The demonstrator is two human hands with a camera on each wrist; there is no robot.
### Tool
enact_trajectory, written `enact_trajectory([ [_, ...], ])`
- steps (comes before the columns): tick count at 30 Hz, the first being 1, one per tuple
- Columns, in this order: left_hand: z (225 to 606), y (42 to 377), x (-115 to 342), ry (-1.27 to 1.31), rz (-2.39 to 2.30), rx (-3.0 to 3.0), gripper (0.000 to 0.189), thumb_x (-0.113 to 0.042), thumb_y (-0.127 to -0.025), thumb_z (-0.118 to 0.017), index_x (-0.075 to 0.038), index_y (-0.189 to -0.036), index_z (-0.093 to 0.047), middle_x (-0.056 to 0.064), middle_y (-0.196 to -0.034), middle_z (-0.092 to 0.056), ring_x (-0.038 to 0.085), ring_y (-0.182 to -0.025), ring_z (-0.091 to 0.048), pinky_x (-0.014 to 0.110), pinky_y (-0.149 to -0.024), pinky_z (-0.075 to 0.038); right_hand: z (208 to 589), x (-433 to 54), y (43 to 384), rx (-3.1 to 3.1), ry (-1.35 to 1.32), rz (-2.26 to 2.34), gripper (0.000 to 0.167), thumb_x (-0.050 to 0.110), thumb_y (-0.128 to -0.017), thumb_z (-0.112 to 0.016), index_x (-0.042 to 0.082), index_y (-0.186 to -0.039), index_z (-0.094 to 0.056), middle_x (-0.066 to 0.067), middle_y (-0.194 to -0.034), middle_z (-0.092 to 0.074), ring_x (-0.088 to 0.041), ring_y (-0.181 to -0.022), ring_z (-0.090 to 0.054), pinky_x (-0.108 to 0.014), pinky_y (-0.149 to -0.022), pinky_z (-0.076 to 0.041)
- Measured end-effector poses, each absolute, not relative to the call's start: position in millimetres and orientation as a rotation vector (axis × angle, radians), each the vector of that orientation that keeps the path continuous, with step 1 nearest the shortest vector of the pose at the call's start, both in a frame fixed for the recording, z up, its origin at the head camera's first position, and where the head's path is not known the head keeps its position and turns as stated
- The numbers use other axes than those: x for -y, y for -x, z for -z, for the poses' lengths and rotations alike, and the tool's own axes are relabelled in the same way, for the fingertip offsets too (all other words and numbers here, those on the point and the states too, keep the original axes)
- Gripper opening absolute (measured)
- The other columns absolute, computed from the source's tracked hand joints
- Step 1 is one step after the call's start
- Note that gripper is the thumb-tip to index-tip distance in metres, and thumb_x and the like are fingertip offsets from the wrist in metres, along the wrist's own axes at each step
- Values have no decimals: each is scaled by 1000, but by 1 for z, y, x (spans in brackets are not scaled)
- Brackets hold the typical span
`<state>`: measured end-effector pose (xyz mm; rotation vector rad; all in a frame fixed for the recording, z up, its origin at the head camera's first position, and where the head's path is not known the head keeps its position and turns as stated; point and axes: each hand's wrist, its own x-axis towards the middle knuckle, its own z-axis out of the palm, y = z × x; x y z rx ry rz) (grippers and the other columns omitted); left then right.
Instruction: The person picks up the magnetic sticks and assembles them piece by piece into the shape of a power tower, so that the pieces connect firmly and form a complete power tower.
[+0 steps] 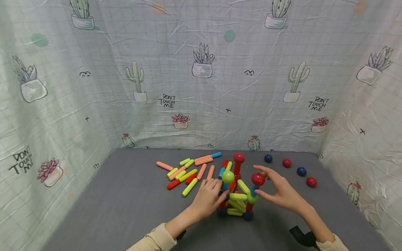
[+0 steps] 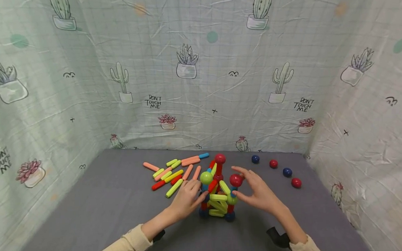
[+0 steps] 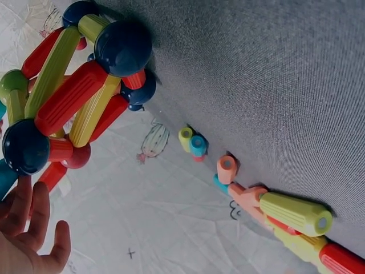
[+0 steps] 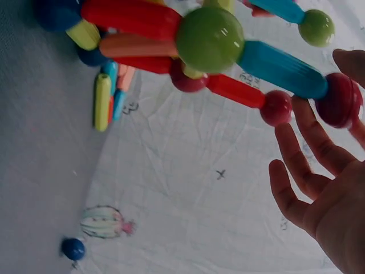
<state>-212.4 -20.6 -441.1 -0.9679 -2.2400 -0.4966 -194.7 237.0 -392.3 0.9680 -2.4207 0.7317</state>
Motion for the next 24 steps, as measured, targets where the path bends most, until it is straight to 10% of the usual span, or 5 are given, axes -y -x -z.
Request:
enact_trajectory([
  [5,441,220,31,1101,607,2248,34,-38,-89,-51,-10,-107,-56,-5,-89,-58,7,-85,-52,25,-73,-37,406,-236,193,2427,-917,-815,88,13,-66,-77,8,-138,-28,-14,-127,-48,-8,-92,-55,-28,-73,-48],
  [12,452,272,68,1111,749,2175,25,-3,-77,-53,-10,-100,-62,1,-87,-63,14,-79,-56,29,-71,-43,410,-234,194,2432,-922,-862,84,12,-68,-76,9,-138,-29,-10,-123,-53,-4,-81,-53,-26,-69,-45],
  [24,493,343,50,480,-87,2811,28,-34,-83,-60,-10,-98,-64,13,-96,-63,32,-92,-53,54,-81,-38,410,-233,195,2428,-940,-849,69,13,-74,-72,14,-134,-37,-8,-125,-52,-2,-97,-53,-25,-71,-45],
])
